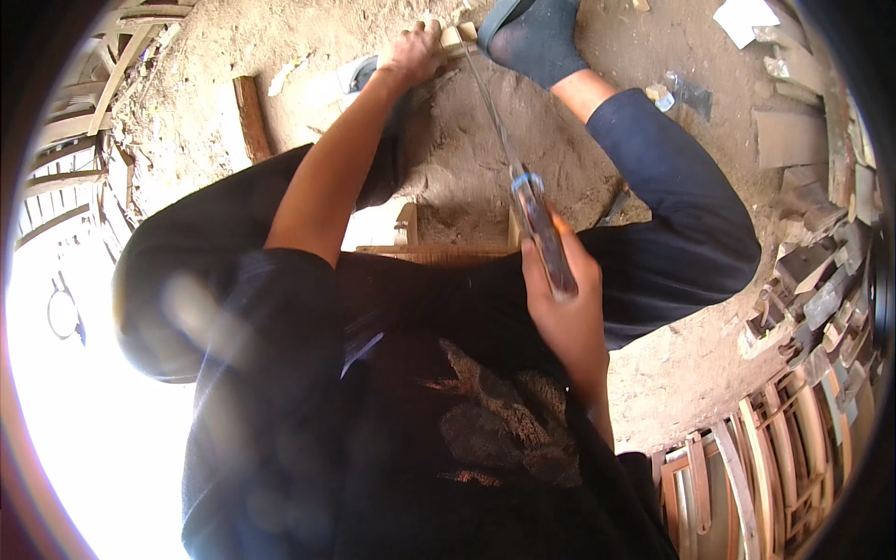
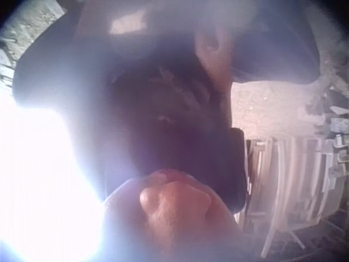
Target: The person sits on the ground and uses a hand saw to cut a small piece of wood. They hold the wood with their left hand and saw with their right hand, producing sawdust as they work.
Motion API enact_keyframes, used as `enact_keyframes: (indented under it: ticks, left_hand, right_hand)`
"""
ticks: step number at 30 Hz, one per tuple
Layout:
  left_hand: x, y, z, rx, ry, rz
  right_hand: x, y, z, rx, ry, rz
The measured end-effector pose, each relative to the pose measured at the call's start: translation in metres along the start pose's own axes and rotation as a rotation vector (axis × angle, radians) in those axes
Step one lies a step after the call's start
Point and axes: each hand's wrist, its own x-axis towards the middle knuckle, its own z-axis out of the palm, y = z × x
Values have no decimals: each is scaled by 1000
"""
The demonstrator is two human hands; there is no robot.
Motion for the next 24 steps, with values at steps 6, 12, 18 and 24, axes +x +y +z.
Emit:
enact_keyframes:
  ticks: [6,12,18,24]
  left_hand:
    - [-8,18,-14,-8,-19,-32]
    - [-3,1,2,12,-10,-33]
    - [0,7,1,-7,-44,-61]
    - [-1,6,-3,65,-60,-59]
  right_hand:
    - [-40,23,-13,-49,77,-213]
    - [-12,21,-5,-34,81,-235]
    - [5,18,-5,-26,22,-153]
    - [-33,34,-10,-76,106,-317]
